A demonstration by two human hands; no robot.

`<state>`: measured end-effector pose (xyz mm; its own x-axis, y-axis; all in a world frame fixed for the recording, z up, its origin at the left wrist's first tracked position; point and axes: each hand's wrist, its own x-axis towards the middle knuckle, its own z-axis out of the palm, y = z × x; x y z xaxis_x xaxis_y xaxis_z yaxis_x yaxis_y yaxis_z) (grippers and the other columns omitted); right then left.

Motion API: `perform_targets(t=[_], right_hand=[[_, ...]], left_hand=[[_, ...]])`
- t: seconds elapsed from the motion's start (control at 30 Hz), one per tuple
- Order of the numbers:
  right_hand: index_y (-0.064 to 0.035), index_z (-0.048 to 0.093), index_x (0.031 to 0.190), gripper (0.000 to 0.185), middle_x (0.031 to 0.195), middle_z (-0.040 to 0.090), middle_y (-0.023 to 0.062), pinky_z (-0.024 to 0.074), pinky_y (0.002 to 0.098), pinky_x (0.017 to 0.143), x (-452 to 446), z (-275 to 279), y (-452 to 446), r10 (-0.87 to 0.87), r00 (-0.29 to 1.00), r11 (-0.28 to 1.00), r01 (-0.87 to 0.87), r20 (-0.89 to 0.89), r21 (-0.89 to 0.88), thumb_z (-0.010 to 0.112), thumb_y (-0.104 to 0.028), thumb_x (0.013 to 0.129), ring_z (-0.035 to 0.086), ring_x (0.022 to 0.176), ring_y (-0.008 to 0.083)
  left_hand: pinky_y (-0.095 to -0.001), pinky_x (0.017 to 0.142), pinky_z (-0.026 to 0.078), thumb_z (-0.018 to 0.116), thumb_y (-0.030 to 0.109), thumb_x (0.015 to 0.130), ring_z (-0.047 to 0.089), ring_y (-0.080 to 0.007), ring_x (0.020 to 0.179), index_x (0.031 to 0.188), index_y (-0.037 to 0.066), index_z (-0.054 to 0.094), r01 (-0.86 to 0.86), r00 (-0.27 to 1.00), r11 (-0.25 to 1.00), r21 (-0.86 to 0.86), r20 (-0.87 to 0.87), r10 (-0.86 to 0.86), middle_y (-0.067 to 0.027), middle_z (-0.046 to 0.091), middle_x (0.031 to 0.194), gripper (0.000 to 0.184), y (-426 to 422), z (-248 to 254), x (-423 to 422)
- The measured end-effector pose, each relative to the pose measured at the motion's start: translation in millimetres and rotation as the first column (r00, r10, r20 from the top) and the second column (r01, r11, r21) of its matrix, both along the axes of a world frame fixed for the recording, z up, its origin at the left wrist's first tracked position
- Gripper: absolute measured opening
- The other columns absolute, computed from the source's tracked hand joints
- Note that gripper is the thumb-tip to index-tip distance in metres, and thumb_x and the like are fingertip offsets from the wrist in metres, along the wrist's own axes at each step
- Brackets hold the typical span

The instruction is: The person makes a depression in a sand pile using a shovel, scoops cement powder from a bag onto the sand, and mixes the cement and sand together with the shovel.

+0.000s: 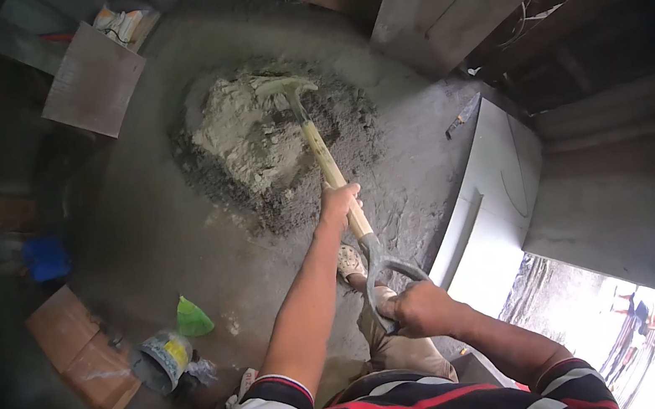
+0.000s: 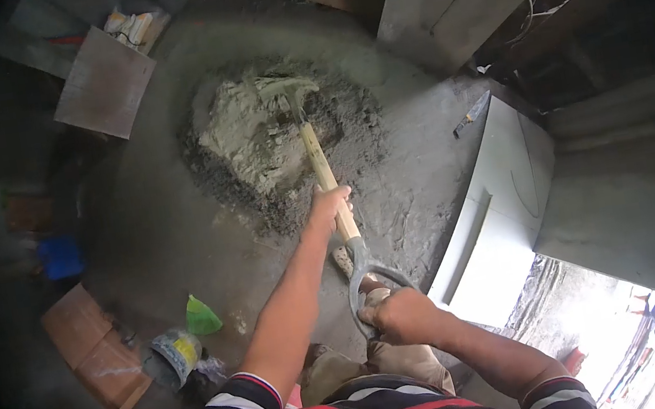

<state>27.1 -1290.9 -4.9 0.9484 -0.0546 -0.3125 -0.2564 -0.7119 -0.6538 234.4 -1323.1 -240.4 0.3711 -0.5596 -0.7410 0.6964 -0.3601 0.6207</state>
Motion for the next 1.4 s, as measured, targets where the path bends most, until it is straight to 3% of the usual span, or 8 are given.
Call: perform_targets(t=[0.53, 0.6, 0.8, 1.0, 1.17, 1.27, 1.33, 1.4], right_hand=[[-0.0052, 0.057, 0.088, 0.030, 0.065, 0.059, 0.0183, 0.0481, 0.0498, 0.059, -20, 64, 335, 0.007, 0.997, 0.987, -0.019, 0.074, 0.158, 0.078, -0.025, 0.076, 0.062, 0.065, 0.0422], [-0.0064, 0.061, 0.087, 0.025, 0.069, 0.065, 0.0173, 0.0504, 0.0485, 0.066, -28, 60, 366, 0.039, 0.999, 0.996, -0.039, -0.007, 0.075, 0.074, -0.024, 0.076, 0.065, 0.068, 0.0388], [-0.0097, 0.059, 0.083, 0.016, 0.065, 0.061, 0.0124, 0.0516, 0.0476, 0.063, -50, 111, 414, -0.183, 0.948, 0.976, 0.207, 0.259, -0.069, 0.071, -0.017, 0.075, 0.064, 0.063, 0.0376], [-0.0088, 0.057, 0.083, 0.022, 0.064, 0.061, 0.0140, 0.0514, 0.0471, 0.053, -93, 162, 430, -0.112, 0.963, 0.950, 0.175, 0.244, -0.257, 0.073, -0.021, 0.075, 0.064, 0.060, 0.0371], [-0.0045, 0.058, 0.088, 0.028, 0.069, 0.064, 0.0191, 0.0534, 0.0493, 0.059, -108, 187, 433, -0.308, 0.951, 0.951, 0.308, 0.032, -0.015, 0.075, -0.025, 0.079, 0.067, 0.067, 0.0406], [-0.0036, 0.058, 0.091, 0.031, 0.075, 0.066, 0.0230, 0.0542, 0.0511, 0.065, -117, 142, 394, -0.364, 0.931, 0.924, 0.364, 0.022, -0.119, 0.075, -0.027, 0.080, 0.067, 0.072, 0.0439], [-0.0024, 0.060, 0.096, 0.037, 0.085, 0.067, 0.0247, 0.0543, 0.0502, 0.070, -111, 122, 345, -0.414, 0.902, 0.904, 0.392, -0.122, -0.168, 0.078, -0.029, 0.079, 0.068, 0.081, 0.0434], [-0.0019, 0.058, 0.096, 0.041, 0.088, 0.068, 0.0238, 0.0524, 0.0456, 0.072, -116, 79, 280, -0.431, 0.864, 0.889, 0.456, -0.261, 0.040, 0.082, -0.028, 0.076, 0.068, 0.081, 0.0383]], left_hand=[[-0.0382, 0.046, 0.049, 0.074, 0.014, 0.080, 0.058, -0.0207, 0.050, 0.088, 0.002, 0.058, 0.055, 0.994, 0.991, -0.119, -0.088, -0.066, -0.0071, 0.057, 0.065, 0.022, 323, 55, -50], [-0.0391, 0.046, 0.050, 0.074, 0.014, 0.080, 0.058, -0.0223, 0.050, 0.089, 0.002, 0.058, 0.051, 0.969, 0.993, -0.102, -0.238, -0.074, -0.0084, 0.057, 0.064, 0.022, 364, 57, -64], [-0.0379, 0.047, 0.048, 0.074, 0.013, 0.080, 0.058, -0.0229, 0.051, 0.084, 0.000, 0.059, 0.066, 0.986, 0.994, -0.089, -0.149, -0.078, -0.0087, 0.058, 0.066, 0.020, 403, 96, -92], [-0.0360, 0.048, 0.047, 0.074, 0.012, 0.079, 0.058, -0.0194, 0.055, 0.079, 0.000, 0.061, 0.036, 0.988, 0.905, -0.423, -0.123, -0.096, -0.0071, 0.058, 0.068, 0.018, 396, 156, -123], [-0.0354, 0.050, 0.049, 0.072, 0.030, 0.085, 0.058, -0.0195, 0.059, 0.098, -0.008, 0.059, 0.179, 0.982, 0.920, -0.348, 0.010, -0.187, -0.0088, 0.060, 0.076, 0.042, 373, 186, -158], [-0.0356, 0.051, 0.050, 0.069, 0.043, 0.087, 0.058, -0.0200, 0.061, 0.119, -0.013, 0.049, 0.213, 0.964, 0.926, -0.311, -0.089, -0.252, -0.0128, 0.062, 0.086, 0.067, 391, 199, -158], [-0.0362, 0.050, 0.051, 0.067, 0.050, 0.088, 0.059, -0.0200, 0.066, 0.132, -0.005, 0.044, 0.185, 0.971, 0.963, -0.196, -0.117, -0.210, -0.0159, 0.062, 0.097, 0.073, 399, 155, -164], [-0.0357, 0.052, 0.051, 0.067, 0.048, 0.089, 0.059, -0.0202, 0.067, 0.131, 0.000, 0.047, 0.128, 0.973, 0.981, -0.143, -0.173, -0.152, -0.0151, 0.061, 0.098, 0.066, 432, 136, -163]])
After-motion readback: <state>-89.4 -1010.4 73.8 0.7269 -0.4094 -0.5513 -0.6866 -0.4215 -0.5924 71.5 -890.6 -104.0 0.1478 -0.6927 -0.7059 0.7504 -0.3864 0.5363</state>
